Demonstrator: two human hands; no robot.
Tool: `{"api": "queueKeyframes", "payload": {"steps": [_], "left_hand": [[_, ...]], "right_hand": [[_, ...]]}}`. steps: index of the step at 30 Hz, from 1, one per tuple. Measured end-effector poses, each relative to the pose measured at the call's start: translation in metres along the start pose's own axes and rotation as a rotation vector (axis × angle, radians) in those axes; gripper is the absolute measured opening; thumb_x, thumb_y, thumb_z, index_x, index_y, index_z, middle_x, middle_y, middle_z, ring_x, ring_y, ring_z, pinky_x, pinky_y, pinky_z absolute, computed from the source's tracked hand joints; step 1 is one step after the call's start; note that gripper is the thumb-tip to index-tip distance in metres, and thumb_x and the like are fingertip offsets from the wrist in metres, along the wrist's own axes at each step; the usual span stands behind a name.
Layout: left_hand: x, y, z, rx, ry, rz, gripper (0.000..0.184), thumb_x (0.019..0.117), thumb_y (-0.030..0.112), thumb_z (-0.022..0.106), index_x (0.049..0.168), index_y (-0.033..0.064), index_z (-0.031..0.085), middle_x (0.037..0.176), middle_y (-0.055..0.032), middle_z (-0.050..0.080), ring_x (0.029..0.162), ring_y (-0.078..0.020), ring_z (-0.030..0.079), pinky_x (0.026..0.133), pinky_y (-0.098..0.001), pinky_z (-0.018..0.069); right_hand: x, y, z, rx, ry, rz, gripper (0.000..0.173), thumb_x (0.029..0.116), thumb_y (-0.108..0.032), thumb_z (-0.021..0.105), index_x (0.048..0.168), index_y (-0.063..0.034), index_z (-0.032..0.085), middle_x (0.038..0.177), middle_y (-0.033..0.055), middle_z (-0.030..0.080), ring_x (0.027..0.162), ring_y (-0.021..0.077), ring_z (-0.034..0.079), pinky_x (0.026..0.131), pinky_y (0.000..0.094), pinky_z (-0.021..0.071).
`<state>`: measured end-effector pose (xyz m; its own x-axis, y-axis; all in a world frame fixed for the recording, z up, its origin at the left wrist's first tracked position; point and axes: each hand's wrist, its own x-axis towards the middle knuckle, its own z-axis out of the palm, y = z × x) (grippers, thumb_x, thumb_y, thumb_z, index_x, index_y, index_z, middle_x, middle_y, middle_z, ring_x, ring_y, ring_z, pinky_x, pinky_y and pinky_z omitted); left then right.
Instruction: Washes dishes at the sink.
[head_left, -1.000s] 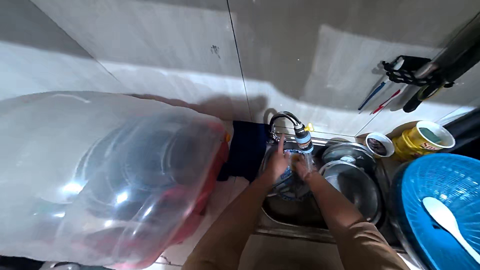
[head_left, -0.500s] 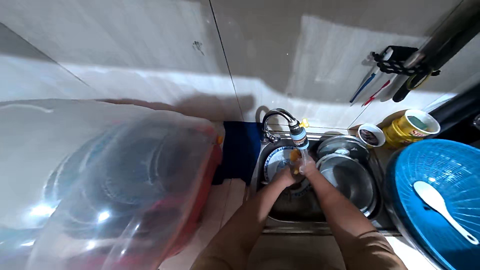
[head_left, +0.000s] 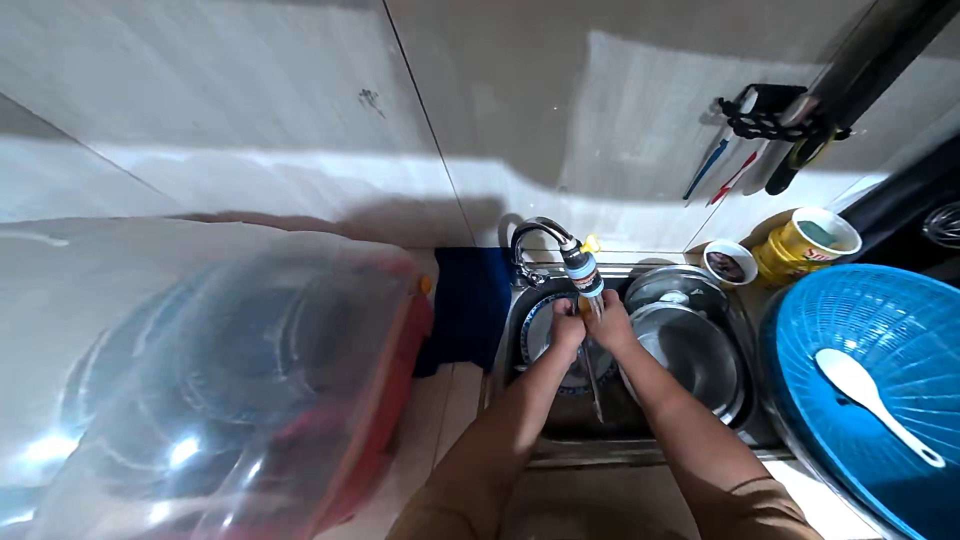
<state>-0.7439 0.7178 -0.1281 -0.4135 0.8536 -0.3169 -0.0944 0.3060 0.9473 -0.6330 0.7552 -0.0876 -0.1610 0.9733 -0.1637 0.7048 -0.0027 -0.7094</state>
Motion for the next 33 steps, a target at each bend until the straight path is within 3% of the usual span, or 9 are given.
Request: {"api": "queueKeyframes", "payload": {"steps": [2,4,7,11,13,15,21,26,33], "left_hand": [[0.0,0.001,0.0,-0.056,-0.022,0.03,0.04,0.0924,0.016,0.068,0.126,0.007,0.049,0.109,-0.0111,0.067,0.095,-0.0201,0.067,0.079,-0.0398,0.0591],[-0.007,0.002,-0.006,-0.183,-0.094,0.021,0.044,0.0953,0.017,0.063,0.135,0.0079,0.046,0.113,-0.0111,0.067,0.096,-0.0205,0.067,0.076,-0.0385,0.0583],[-0.027,0.008,-0.016,-0.386,-0.268,-0.08,0.06,0.0985,0.027,0.057,0.153,0.0186,0.033,0.131,-0.0094,0.063,0.115,-0.0216,0.064,0.092,-0.043,0.0563],[-0.048,0.031,-0.025,-0.515,-0.391,-0.196,0.035,0.0993,0.029,0.046,0.125,0.0098,0.059,0.107,-0.0113,0.069,0.098,-0.0232,0.067,0.084,-0.0443,0.057],[-0.047,0.033,-0.022,-0.476,-0.423,-0.177,0.049,0.1052,0.05,0.036,0.122,0.012,0.064,0.105,-0.0089,0.07,0.097,-0.0219,0.067,0.085,-0.0438,0.0561],[-0.047,0.028,-0.013,-0.365,-0.404,-0.152,0.07,0.1041,0.068,0.024,0.134,0.0165,0.061,0.12,-0.0063,0.07,0.111,-0.0204,0.066,0.094,-0.0441,0.0561],[-0.055,0.021,-0.004,-0.318,-0.327,-0.167,0.058,0.1025,0.058,0.047,0.148,0.022,0.047,0.132,-0.0074,0.064,0.117,-0.0232,0.064,0.094,-0.048,0.0559],[-0.052,0.046,-0.028,-0.363,-0.434,-0.325,0.08,0.098,0.078,0.023,0.123,0.0149,0.065,0.106,-0.0099,0.071,0.095,-0.0243,0.068,0.08,-0.0481,0.0581],[-0.058,0.037,-0.022,-0.379,-0.43,-0.29,0.062,0.1032,0.065,0.037,0.134,0.0164,0.062,0.121,-0.0098,0.07,0.109,-0.0262,0.068,0.09,-0.0517,0.0572]], "right_hand": [[-0.001,0.004,0.0,0.102,-0.022,-0.017,0.06,0.0801,-0.039,0.077,0.132,-0.016,0.058,0.114,0.0075,0.07,0.104,0.022,0.069,0.09,0.0495,0.0594],[-0.008,0.007,-0.002,0.255,-0.068,-0.027,0.049,0.0857,-0.037,0.075,0.128,-0.0162,0.062,0.11,0.0058,0.072,0.098,0.0186,0.07,0.086,0.0454,0.0609],[-0.033,0.007,-0.001,0.523,-0.109,0.0,0.045,0.0916,-0.045,0.072,0.123,-0.0137,0.067,0.105,0.0062,0.073,0.095,0.0178,0.071,0.085,0.0425,0.0616],[-0.065,0.022,0.007,0.659,-0.107,-0.04,0.032,0.1037,-0.026,0.05,0.125,-0.01,0.067,0.114,0.0059,0.072,0.102,0.0167,0.068,0.089,0.0402,0.0583],[-0.065,0.034,0.012,0.592,-0.047,-0.135,0.028,0.0968,-0.014,0.055,0.119,-0.0135,0.073,0.122,0.0023,0.071,0.111,0.0151,0.067,0.094,0.0389,0.0589],[-0.057,0.04,0.016,0.445,0.075,-0.179,0.022,0.0947,-0.02,0.068,0.115,-0.015,0.074,0.121,0.0018,0.07,0.11,0.0125,0.067,0.096,0.0341,0.0593],[-0.048,0.027,0.014,0.401,0.248,-0.014,0.027,0.0898,-0.019,0.073,0.115,-0.0096,0.068,0.1,0.0031,0.072,0.092,0.0115,0.07,0.084,0.0346,0.0614],[-0.067,0.006,0.01,0.371,-0.023,-0.054,0.038,0.0814,-0.025,0.08,0.115,-0.0147,0.066,0.098,-0.0011,0.073,0.091,0.0111,0.071,0.082,0.0366,0.0629],[-0.042,0.012,0.012,0.395,0.181,0.03,0.052,0.0728,-0.02,0.084,0.118,-0.0119,0.058,0.096,0.004,0.07,0.087,0.016,0.07,0.075,0.0409,0.0626]]}}
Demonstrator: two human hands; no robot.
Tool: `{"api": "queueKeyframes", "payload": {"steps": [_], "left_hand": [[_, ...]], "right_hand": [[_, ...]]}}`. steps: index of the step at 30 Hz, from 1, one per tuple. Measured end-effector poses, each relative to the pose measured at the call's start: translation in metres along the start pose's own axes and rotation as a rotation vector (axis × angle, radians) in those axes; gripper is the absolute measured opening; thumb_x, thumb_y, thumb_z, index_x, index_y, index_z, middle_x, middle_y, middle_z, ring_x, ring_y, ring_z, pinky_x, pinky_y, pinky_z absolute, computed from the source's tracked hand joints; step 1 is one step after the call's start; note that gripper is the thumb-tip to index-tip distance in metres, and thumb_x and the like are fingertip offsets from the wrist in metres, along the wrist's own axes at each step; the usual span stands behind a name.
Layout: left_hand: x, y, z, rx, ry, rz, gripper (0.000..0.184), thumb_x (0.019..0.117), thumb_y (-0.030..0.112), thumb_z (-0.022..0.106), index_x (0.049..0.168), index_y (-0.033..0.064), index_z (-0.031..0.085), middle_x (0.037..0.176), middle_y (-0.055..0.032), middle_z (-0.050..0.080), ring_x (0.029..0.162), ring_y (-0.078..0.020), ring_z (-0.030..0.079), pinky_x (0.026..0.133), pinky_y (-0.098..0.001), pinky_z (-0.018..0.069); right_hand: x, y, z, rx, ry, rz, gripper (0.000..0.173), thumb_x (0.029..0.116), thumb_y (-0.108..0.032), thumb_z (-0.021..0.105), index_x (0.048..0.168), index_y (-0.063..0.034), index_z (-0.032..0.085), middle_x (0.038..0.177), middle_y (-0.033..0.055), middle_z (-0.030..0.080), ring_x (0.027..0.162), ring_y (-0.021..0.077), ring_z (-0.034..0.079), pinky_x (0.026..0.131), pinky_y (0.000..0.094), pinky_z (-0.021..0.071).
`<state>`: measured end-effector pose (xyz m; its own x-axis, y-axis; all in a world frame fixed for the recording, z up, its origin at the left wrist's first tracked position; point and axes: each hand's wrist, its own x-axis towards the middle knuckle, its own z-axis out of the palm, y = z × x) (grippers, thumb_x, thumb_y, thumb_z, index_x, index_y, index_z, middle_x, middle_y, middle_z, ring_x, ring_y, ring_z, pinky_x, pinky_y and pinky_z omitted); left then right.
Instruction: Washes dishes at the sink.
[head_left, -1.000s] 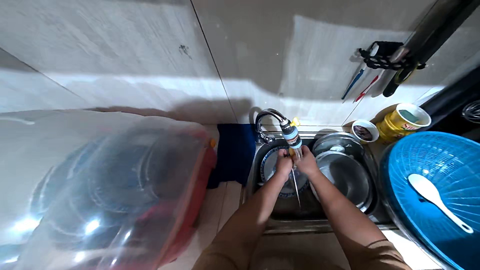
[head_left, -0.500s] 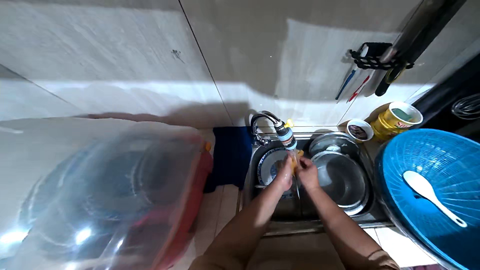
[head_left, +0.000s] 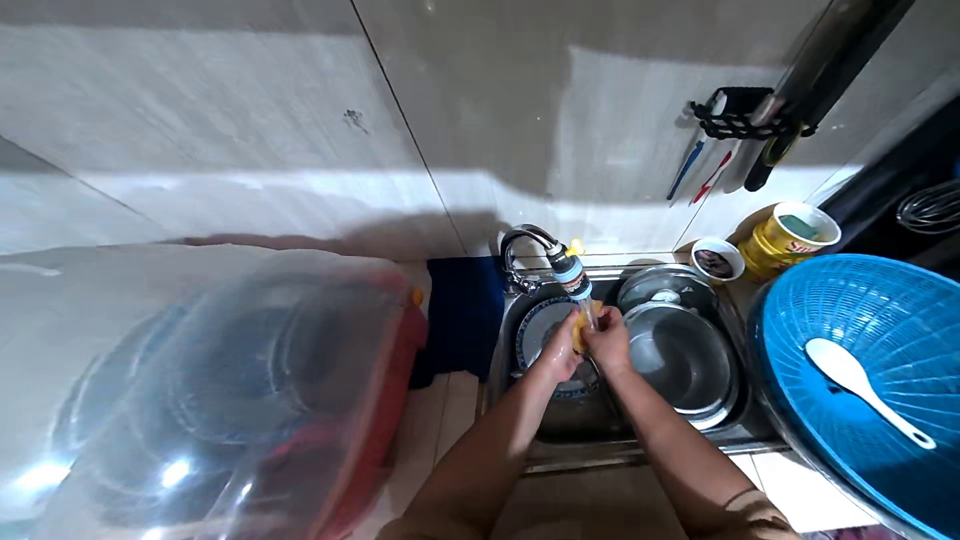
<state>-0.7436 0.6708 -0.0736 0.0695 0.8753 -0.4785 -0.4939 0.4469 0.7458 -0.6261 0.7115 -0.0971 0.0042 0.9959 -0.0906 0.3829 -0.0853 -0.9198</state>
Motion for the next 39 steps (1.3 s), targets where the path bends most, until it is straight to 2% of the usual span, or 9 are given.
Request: {"api": "queueKeyframes", "payload": {"steps": [6,12,18,24,30,32,33,36,39], "left_hand": [[0.004,0.013,0.001,-0.032,-0.083,0.002,0.057,0.1071,0.058,0.028,0.131,0.0187,0.063,0.105,-0.0084,0.07,0.092,-0.0221,0.068,0.079,-0.0449,0.0582],[0.012,0.006,0.009,0.058,-0.034,-0.004,0.058,0.1069,0.057,0.031,0.131,0.0137,0.061,0.117,-0.0104,0.071,0.105,-0.025,0.068,0.088,-0.0491,0.0577],[0.011,0.019,0.02,0.091,-0.137,-0.058,0.056,0.1083,0.056,0.027,0.14,0.0213,0.057,0.104,-0.0064,0.071,0.087,-0.0188,0.068,0.074,-0.0389,0.0577],[0.019,0.014,0.032,0.217,-0.055,-0.062,0.065,0.1031,0.065,0.037,0.134,0.0124,0.06,0.118,-0.0105,0.07,0.107,-0.0247,0.067,0.09,-0.0486,0.0569],[0.016,0.028,0.034,0.175,-0.157,-0.061,0.057,0.1083,0.056,0.025,0.145,0.0229,0.055,0.113,-0.0073,0.071,0.095,-0.0212,0.069,0.081,-0.043,0.058],[0.019,0.027,0.033,0.146,-0.156,-0.034,0.055,0.109,0.054,0.025,0.142,0.022,0.055,0.105,-0.0057,0.07,0.089,-0.0187,0.067,0.076,-0.0398,0.0572],[0.021,0.027,0.033,0.165,-0.142,-0.021,0.055,0.1091,0.053,0.027,0.143,0.0204,0.056,0.109,-0.006,0.071,0.094,-0.0193,0.068,0.081,-0.0409,0.0576],[0.022,0.026,0.038,0.269,-0.052,-0.047,0.059,0.1057,0.06,0.036,0.136,0.0143,0.059,0.121,-0.0094,0.07,0.109,-0.0239,0.067,0.091,-0.0478,0.0572],[0.021,0.026,0.04,0.301,-0.062,-0.029,0.061,0.1025,0.06,0.046,0.143,0.0158,0.055,0.13,-0.0111,0.066,0.117,-0.0254,0.065,0.096,-0.0499,0.0559]], "right_hand": [[-0.018,-0.009,-0.011,-0.033,-0.241,-0.012,0.046,0.0775,-0.024,0.082,0.121,-0.0162,0.068,0.101,-0.0015,0.075,0.093,0.0117,0.072,0.084,0.0382,0.063],[0.003,0.007,-0.012,0.091,-0.005,-0.018,0.043,0.0771,-0.016,0.083,0.115,-0.0101,0.064,0.093,0.0028,0.071,0.085,0.0139,0.07,0.077,0.0373,0.0629],[-0.017,0.0,-0.027,0.261,-0.246,0.061,0.033,0.0777,-0.011,0.08,0.109,-0.0093,0.071,0.097,0.008,0.074,0.085,0.0216,0.072,0.072,0.0441,0.0634],[0.005,0.014,-0.027,0.234,0.114,0.023,0.032,0.081,-0.011,0.078,0.111,-0.0069,0.067,0.093,0.0058,0.072,0.084,0.0165,0.071,0.075,0.0398,0.0629],[-0.015,-0.002,-0.033,0.299,-0.153,0.015,0.029,0.081,-0.01,0.077,0.109,-0.0089,0.071,0.095,0.0071,0.073,0.085,0.0201,0.071,0.074,0.0422,0.0628],[-0.016,-0.005,-0.034,0.268,-0.125,-0.005,0.027,0.0851,-0.009,0.073,0.112,-0.009,0.072,0.098,0.0056,0.074,0.089,0.0172,0.071,0.078,0.0391,0.0622],[-0.012,-0.003,-0.034,0.264,-0.082,-0.015,0.028,0.0881,-0.008,0.07,0.116,-0.008,0.071,0.102,0.0062,0.074,0.092,0.0168,0.071,0.081,0.0391,0.0622],[-0.002,0.004,-0.033,0.32,-0.036,-0.019,0.045,0.0897,-0.011,0.066,0.134,-0.005,0.059,0.117,0.0097,0.071,0.105,0.0183,0.07,0.09,0.0414,0.0607],[-0.011,-0.006,-0.035,0.359,-0.138,-0.035,0.083,0.0735,-0.02,0.083,0.146,-0.0073,0.044,0.126,0.0088,0.066,0.113,0.0171,0.067,0.094,0.0405,0.0605]]}}
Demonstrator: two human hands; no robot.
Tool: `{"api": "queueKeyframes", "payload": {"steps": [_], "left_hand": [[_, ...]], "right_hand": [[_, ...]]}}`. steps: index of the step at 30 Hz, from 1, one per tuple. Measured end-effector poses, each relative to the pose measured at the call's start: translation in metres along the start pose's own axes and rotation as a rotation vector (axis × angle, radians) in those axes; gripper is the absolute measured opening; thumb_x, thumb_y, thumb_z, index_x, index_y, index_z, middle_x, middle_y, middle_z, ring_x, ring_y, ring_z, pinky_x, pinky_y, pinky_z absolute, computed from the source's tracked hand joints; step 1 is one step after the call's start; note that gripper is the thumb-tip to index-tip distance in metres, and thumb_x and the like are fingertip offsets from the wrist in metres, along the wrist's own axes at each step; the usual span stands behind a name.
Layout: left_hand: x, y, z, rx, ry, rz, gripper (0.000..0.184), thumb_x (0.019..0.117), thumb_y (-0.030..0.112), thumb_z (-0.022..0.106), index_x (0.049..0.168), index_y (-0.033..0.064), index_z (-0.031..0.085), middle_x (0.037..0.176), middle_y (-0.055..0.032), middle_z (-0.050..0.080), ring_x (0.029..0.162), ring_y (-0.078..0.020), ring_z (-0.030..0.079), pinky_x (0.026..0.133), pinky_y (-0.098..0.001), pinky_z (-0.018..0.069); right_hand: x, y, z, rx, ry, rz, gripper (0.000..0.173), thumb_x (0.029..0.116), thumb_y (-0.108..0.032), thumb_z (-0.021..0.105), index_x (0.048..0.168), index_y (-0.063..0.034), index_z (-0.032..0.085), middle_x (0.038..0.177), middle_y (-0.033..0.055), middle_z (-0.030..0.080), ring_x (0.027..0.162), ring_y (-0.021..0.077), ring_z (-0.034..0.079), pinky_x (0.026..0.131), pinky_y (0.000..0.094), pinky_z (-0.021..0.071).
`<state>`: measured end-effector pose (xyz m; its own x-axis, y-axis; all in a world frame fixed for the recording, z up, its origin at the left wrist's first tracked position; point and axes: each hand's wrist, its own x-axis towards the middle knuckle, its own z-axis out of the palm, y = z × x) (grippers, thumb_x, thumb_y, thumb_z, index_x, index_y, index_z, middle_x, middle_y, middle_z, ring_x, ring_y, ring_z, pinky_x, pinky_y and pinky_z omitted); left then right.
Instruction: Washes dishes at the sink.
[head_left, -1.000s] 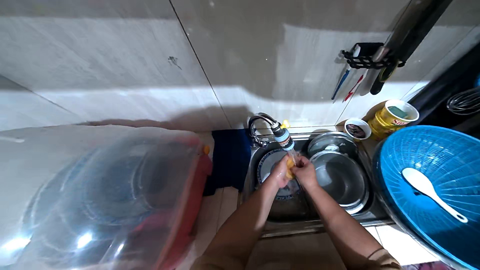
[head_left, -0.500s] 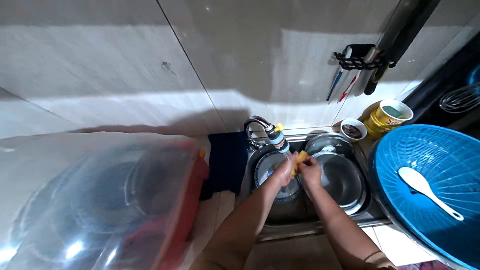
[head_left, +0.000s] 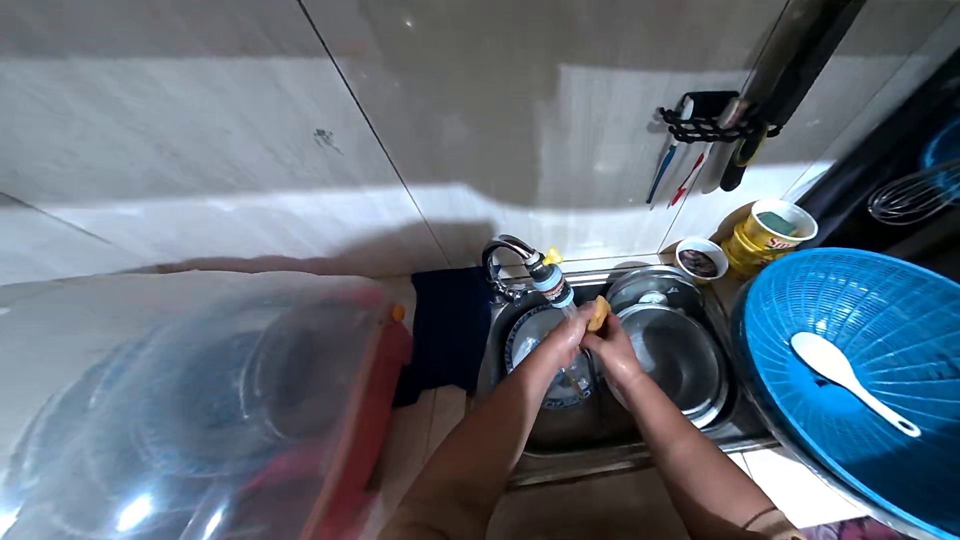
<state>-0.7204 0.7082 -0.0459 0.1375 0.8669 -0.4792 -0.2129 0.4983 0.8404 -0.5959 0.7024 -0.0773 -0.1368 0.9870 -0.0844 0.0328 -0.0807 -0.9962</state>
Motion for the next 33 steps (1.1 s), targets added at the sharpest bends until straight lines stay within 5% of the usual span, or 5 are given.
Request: {"api": "queueKeyframes", "payload": {"steps": [14,21,27,30,33], "left_hand": [[0.015,-0.011,-0.005,0.095,0.015,0.103,0.065,0.092,0.047,0.073,0.148,0.0202,0.052,0.134,-0.009,0.065,0.116,-0.025,0.065,0.091,-0.0481,0.0572],[-0.006,0.006,-0.007,0.091,0.043,0.117,0.044,0.0978,0.039,0.068,0.131,0.0105,0.064,0.113,-0.008,0.071,0.102,-0.0185,0.068,0.089,-0.0389,0.0573],[-0.001,0.002,-0.007,-0.061,0.222,0.159,0.05,0.0919,0.03,0.076,0.132,0.0074,0.058,0.119,-0.0113,0.069,0.107,-0.0222,0.067,0.091,-0.0436,0.0588],[-0.003,-0.002,-0.005,-0.283,0.159,0.116,0.035,0.1067,0.033,0.049,0.127,0.0074,0.061,0.11,-0.0122,0.07,0.098,-0.0232,0.068,0.083,-0.0439,0.0586],[-0.01,-0.006,-0.012,-0.532,0.039,0.091,0.064,0.1092,0.05,0.019,0.129,0.0056,0.061,0.119,-0.0177,0.071,0.102,-0.0284,0.07,0.083,-0.0468,0.0581]], "right_hand": [[-0.002,0.001,-0.01,0.207,-0.1,0.124,0.054,0.0784,-0.011,0.084,0.127,-0.0062,0.062,0.107,0.0131,0.073,0.093,0.0253,0.073,0.081,0.0457,0.0641],[0.014,-0.007,-0.031,-0.411,0.07,0.221,0.087,0.0607,-0.06,0.092,0.127,-0.013,0.061,0.108,0.0057,0.073,0.098,0.0187,0.072,0.088,0.0455,0.0615],[0.013,-0.003,-0.04,-0.238,0.29,0.116,0.071,0.0866,-0.051,0.075,0.136,-0.008,0.05,0.108,0.0118,0.069,0.094,0.0228,0.07,0.081,0.048,0.0614],[-0.022,-0.019,-0.003,-0.265,0.063,-0.005,0.045,0.1012,-0.045,0.056,0.129,-0.0103,0.06,0.112,0.008,0.07,0.099,0.0186,0.07,0.086,0.044,0.0614],[-0.027,-0.008,0.016,-0.582,0.018,-0.149,0.035,0.1019,-0.042,0.055,0.126,-0.0193,0.067,0.13,0.0068,0.065,0.118,0.0171,0.064,0.102,0.0396,0.0552]]}}
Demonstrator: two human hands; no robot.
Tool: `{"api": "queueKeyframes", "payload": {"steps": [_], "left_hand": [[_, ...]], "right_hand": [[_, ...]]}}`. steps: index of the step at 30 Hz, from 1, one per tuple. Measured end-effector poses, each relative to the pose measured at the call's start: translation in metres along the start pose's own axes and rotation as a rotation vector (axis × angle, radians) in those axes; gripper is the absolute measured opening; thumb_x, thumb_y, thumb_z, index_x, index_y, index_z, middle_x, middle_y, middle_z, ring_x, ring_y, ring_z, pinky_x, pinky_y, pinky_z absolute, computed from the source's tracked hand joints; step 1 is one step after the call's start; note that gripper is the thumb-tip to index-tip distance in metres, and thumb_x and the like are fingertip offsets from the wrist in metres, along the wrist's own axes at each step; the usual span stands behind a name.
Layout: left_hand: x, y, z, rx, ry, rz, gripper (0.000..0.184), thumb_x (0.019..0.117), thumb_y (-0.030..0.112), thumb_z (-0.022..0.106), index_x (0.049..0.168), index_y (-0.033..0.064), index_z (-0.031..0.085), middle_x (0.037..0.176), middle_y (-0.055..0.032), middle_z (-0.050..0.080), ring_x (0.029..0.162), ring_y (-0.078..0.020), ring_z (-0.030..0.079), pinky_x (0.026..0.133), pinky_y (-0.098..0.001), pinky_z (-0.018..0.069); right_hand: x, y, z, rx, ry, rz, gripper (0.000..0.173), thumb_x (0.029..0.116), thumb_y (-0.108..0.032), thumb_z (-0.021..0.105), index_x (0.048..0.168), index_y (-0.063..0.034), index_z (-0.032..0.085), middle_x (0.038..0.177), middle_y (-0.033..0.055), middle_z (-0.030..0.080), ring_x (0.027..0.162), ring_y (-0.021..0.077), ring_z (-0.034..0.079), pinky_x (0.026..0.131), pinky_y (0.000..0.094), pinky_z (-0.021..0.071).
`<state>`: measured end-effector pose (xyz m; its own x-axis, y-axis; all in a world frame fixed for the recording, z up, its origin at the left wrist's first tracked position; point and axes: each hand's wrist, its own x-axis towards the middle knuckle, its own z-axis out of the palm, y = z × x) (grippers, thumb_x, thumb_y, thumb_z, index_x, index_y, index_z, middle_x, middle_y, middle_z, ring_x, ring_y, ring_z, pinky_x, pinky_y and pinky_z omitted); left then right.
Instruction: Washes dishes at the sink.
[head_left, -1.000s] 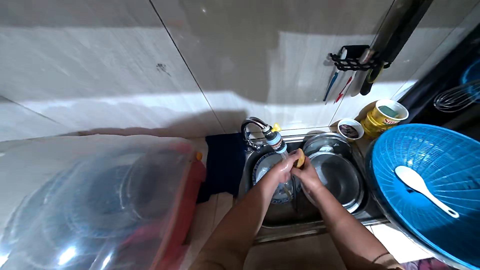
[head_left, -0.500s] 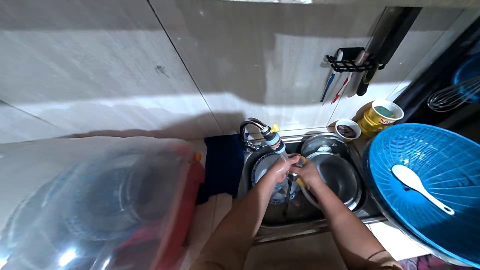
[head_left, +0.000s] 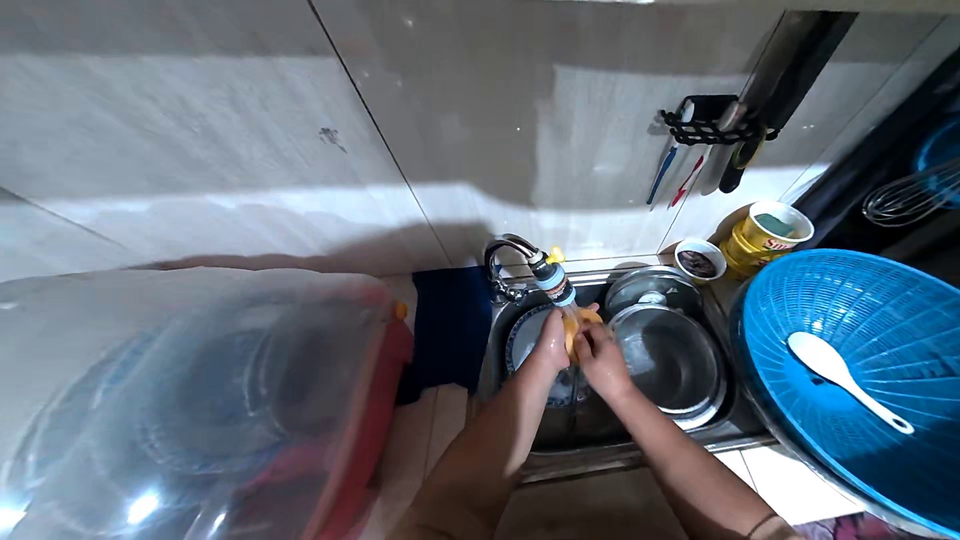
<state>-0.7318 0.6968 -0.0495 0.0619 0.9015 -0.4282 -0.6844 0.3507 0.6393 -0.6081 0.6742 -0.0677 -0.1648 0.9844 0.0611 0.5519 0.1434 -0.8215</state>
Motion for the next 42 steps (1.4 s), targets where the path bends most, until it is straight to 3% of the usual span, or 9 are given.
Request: {"api": "queueKeyframes", "payload": {"steps": [4,7,11,14,20,25,29,33,42], "left_hand": [[-0.006,-0.012,-0.008,-0.171,-0.094,0.025,0.076,0.1037,0.067,0.015,0.13,0.0111,0.059,0.115,-0.0148,0.069,0.103,-0.0269,0.067,0.087,-0.0511,0.0565],[-0.008,-0.013,-0.01,-0.159,-0.164,0.02,0.086,0.099,0.076,0.012,0.142,0.0153,0.055,0.131,-0.0117,0.066,0.118,-0.026,0.064,0.097,-0.053,0.0537],[-0.012,0.003,-0.017,-0.202,-0.103,0.04,0.099,0.0927,0.083,0.007,0.14,0.0092,0.054,0.127,-0.0182,0.067,0.113,-0.0304,0.067,0.092,-0.053,0.0569],[-0.01,0.003,-0.024,-0.23,-0.106,0.083,0.103,0.0912,0.085,0.009,0.141,0.0061,0.053,0.128,-0.0208,0.066,0.116,-0.032,0.066,0.097,-0.0534,0.0555],[-0.013,-0.009,-0.013,-0.138,-0.164,-0.021,0.1,0.0895,0.087,0.008,0.145,0.0162,0.052,0.132,-0.0116,0.065,0.119,-0.0267,0.064,0.097,-0.0548,0.0541],[-0.004,0.0,-0.02,-0.129,-0.06,0.01,0.103,0.0925,0.083,0.005,0.145,0.0086,0.053,0.135,-0.0158,0.065,0.12,-0.0288,0.064,0.098,-0.0512,0.0545],[0.001,0.006,-0.038,-0.225,-0.048,-0.005,0.089,0.0973,0.078,0.017,0.147,0.0121,0.05,0.137,-0.0158,0.063,0.123,-0.0314,0.063,0.1,-0.0563,0.0526],[-0.003,0.009,-0.037,-0.161,0.012,-0.003,0.082,0.1007,0.073,0.016,0.147,0.0131,0.049,0.136,-0.015,0.064,0.122,-0.032,0.063,0.099,-0.0583,0.0528],[0.002,-0.003,-0.019,-0.075,0.068,0.052,0.077,0.106,0.064,0.014,0.141,0.0089,0.055,0.129,-0.0144,0.068,0.117,-0.0293,0.066,0.099,-0.0519,0.0537]], "right_hand": [[0.039,0.015,0.003,-0.279,0.177,-0.086,0.03,0.0925,-0.053,0.06,0.108,-0.0299,0.071,0.119,0.0,0.067,0.115,0.0189,0.062,0.098,0.0463,0.054],[0.057,0.014,0.014,-0.17,0.245,-0.129,0.023,0.0901,-0.042,0.064,0.098,-0.0206,0.072,0.131,0.0038,0.062,0.125,0.0194,0.057,0.105,0.0408,0.0503],[0.024,0.007,0.038,-0.1,0.149,-0.302,0.043,0.1045,-0.035,0.05,0.142,-0.017,0.061,0.153,0.0078,0.054,0.149,0.0241,0.041,0.126,0.0475,0.0298],[0.016,0.014,0.043,-0.151,0.093,-0.368,0.052,0.1025,-0.05,0.048,0.151,-0.0294,0.054,0.162,0.0053,0.042,0.157,0.0278,0.023,0.129,0.0565,0.0174],[0.072,0.03,0.033,-0.108,0.142,-0.117,0.034,0.1021,-0.037,0.056,0.13,-0.0228,0.069,0.152,0.0019,0.053,0.142,0.0158,0.048,0.118,0.0364,0.0419],[0.01,0.022,0.05,-0.161,0.099,-0.22,0.042,0.1035,-0.025,0.053,0.144,-0.0182,0.059,0.159,0.0105,0.045,0.149,0.0216,0.039,0.123,0.0379,0.036],[-0.014,0.035,0.037,-0.202,0.041,-0.241,0.03,0.0982,-0.02,0.062,0.126,-0.0283,0.072,0.137,0.0059,0.058,0.123,0.0136,0.059,0.105,0.0319,0.0534],[-0.006,0.06,0.026,-0.394,-0.081,-0.135,0.014,0.0928,-0.03,0.066,0.103,-0.0325,0.075,0.122,-0.0048,0.067,0.103,0.0103,0.067,0.088,0.0361,0.0615],[0.003,0.024,0.017,-0.589,-0.104,-0.198,0.02,0.0964,-0.022,0.057,0.114,-0.02,0.067,0.131,0.0048,0.064,0.112,0.0224,0.068,0.092,0.0446,0.0607]]}}
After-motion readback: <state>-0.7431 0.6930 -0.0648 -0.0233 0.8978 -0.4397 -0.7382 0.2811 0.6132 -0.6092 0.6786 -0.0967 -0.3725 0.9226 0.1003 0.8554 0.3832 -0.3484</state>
